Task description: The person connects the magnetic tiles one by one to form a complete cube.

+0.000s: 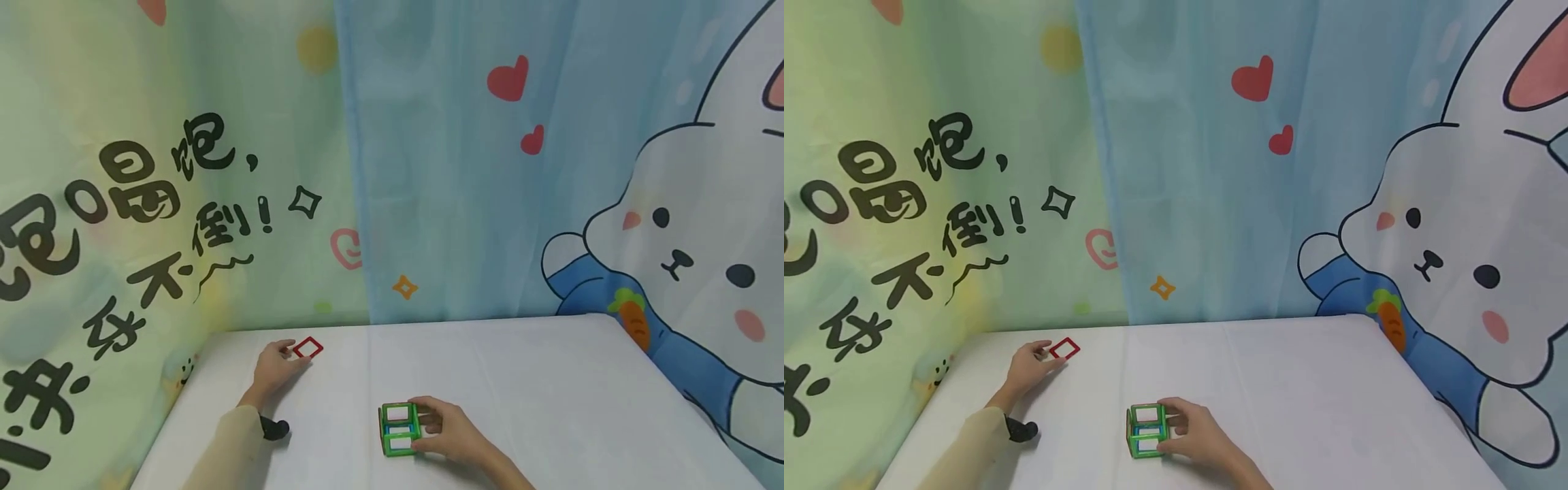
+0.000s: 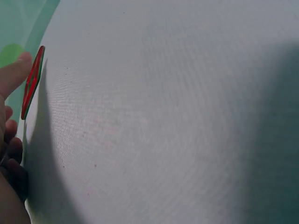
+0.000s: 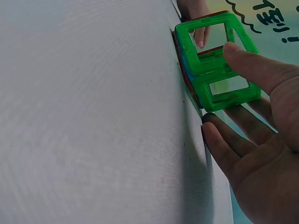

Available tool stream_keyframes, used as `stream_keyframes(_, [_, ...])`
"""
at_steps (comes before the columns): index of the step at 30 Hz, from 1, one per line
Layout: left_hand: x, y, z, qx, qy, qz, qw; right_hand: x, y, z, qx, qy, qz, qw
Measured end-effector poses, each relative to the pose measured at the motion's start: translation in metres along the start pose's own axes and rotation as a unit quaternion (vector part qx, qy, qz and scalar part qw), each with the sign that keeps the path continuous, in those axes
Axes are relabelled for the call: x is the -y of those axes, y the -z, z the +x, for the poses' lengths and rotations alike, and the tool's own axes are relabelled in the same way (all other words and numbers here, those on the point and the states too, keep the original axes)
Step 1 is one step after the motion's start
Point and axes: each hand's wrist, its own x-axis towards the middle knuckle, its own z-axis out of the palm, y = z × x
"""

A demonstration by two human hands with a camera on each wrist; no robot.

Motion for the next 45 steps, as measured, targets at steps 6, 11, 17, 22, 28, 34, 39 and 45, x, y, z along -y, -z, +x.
stream_keyframes(6, [0.0,-0.008,-0.008,0.021,0.024,0.062,0.9975,-0.001,-0.004,-0.006,0.001,-0.007,0.011,1.0])
stream_keyframes(11, [-0.004,-0.009,-0.003,0.02,0.037,0.073,0.9964,0.0,-0.002,-0.003,-0.007,-0.001,0.0,1.0])
stream_keyframes(17, [-0.009,-0.008,-0.003,0.004,0.044,0.055,0.9975,0.0,-0.002,-0.001,-0.007,0.001,-0.006,1.0])
stream_keyframes(22, [-0.011,-0.007,-0.013,-0.01,0.036,0.02,0.9991,0.0,-0.004,-0.003,-0.009,-0.005,-0.006,1.0])
stream_keyframes(28, [-0.011,-0.003,-0.02,0.004,0.02,0.016,0.9997,-0.001,-0.003,-0.002,-0.005,0.001,-0.015,1.0])
stream_keyframes(34, [-0.022,0.005,-0.021,0.01,-0.033,-0.002,0.9994,-0.003,0.002,0.008,-0.018,0.021,-0.02,0.999])
stream_keyframes(39, [-0.025,0.009,-0.037,0.024,-0.052,-0.028,0.9979,-0.006,-0.001,0.007,-0.015,0.012,-0.029,0.999])
stream_keyframes(45, [-0.033,0.008,-0.057,0.03,-0.084,-0.053,0.9946,-0.007,-0.005,0.006,-0.028,0.009,-0.037,0.999])
